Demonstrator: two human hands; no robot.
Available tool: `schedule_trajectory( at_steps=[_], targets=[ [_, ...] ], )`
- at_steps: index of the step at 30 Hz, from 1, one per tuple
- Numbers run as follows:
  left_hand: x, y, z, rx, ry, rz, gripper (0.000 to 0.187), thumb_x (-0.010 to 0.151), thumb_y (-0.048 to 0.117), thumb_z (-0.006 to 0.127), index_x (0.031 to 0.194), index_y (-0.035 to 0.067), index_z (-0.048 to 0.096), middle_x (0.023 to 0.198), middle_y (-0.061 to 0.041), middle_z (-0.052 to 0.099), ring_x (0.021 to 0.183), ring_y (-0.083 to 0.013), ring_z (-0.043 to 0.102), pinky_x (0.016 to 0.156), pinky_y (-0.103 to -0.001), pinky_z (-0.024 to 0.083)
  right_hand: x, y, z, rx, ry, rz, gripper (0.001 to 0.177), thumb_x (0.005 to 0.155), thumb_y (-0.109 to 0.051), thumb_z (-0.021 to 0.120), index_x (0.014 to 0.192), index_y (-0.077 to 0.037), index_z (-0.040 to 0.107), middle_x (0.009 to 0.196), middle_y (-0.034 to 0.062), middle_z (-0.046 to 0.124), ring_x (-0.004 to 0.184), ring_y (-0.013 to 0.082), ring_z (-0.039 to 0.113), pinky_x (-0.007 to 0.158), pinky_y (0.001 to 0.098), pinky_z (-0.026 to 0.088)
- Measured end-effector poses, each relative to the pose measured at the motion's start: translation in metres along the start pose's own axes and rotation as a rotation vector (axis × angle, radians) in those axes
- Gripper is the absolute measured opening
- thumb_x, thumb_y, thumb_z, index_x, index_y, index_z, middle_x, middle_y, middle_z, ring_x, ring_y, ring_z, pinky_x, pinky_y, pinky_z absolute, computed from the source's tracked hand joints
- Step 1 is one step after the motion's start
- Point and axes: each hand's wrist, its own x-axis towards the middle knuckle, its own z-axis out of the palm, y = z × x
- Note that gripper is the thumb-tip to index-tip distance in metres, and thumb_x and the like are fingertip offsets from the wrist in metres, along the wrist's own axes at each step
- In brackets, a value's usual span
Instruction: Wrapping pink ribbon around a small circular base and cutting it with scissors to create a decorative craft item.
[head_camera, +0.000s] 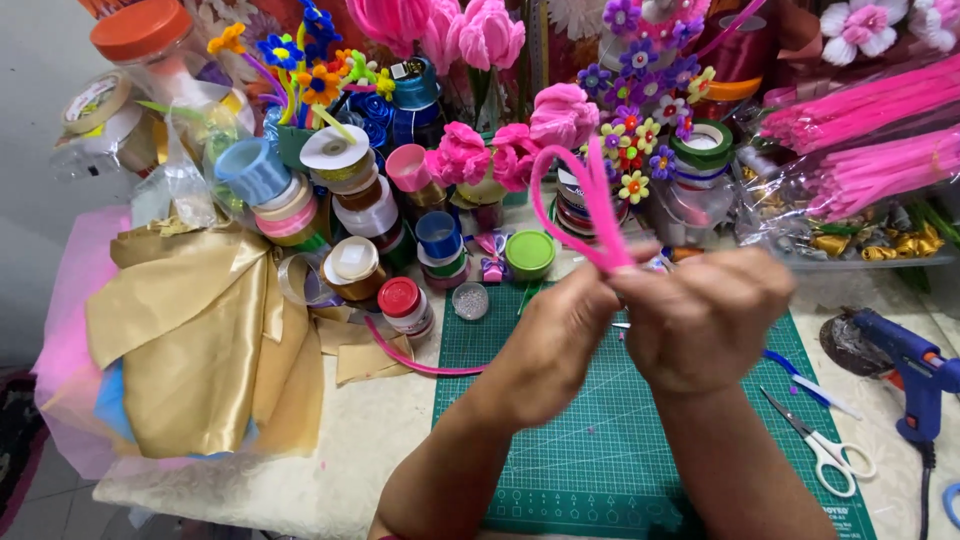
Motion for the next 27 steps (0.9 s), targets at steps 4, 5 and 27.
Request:
schedule_trajectory(
  at_steps=[4, 5, 27],
  targets=[
    [0.012, -0.060, 0.005, -0.943, 0.129, -0.125, 0.062, 0.111, 0.042, 0.044, 0.150, -0.006, 0.047, 0.126, -0.018, 0.067, 0.114, -0.0198, 0.066, 0.096, -0.027, 0.055, 0.009, -0.002, 0.022, 0.050, 0.064, -0.206, 0.003, 0.099, -0.013, 0.078, 0.098, -0.016, 0.079, 0.097, -0.0041, 0.067, 0.085, 0.0171, 0.063, 0.072, 0.0369, 0.046],
    [0.015, -0.064, 0.002, -0.998, 0.216, -0.157, 0.057, 0.111, 0.039, 0.046, 0.145, -0.006, 0.048, 0.113, -0.016, 0.069, 0.098, -0.0178, 0.068, 0.081, -0.023, 0.055, 0.006, -0.003, 0.025, 0.037, 0.010, -0.237, 0.005, 0.100, -0.013, 0.078, 0.102, -0.017, 0.079, 0.100, -0.0052, 0.065, 0.094, 0.0184, 0.058, 0.084, 0.0378, 0.044],
    [0.010, -0.037, -0.074, -0.953, 0.329, -0.051, 0.071, 0.076, 0.083, 0.029, 0.081, 0.014, 0.046, 0.054, 0.010, 0.019, 0.042, -0.0013, 0.014, 0.034, -0.020, 0.007, 0.031, -0.054, 0.024, 0.458, -0.300, -0.279, 0.013, 0.099, -0.011, 0.081, 0.094, -0.008, 0.069, 0.095, 0.0052, 0.062, 0.095, 0.0242, 0.063, 0.107, 0.0480, 0.043]
  ],
)
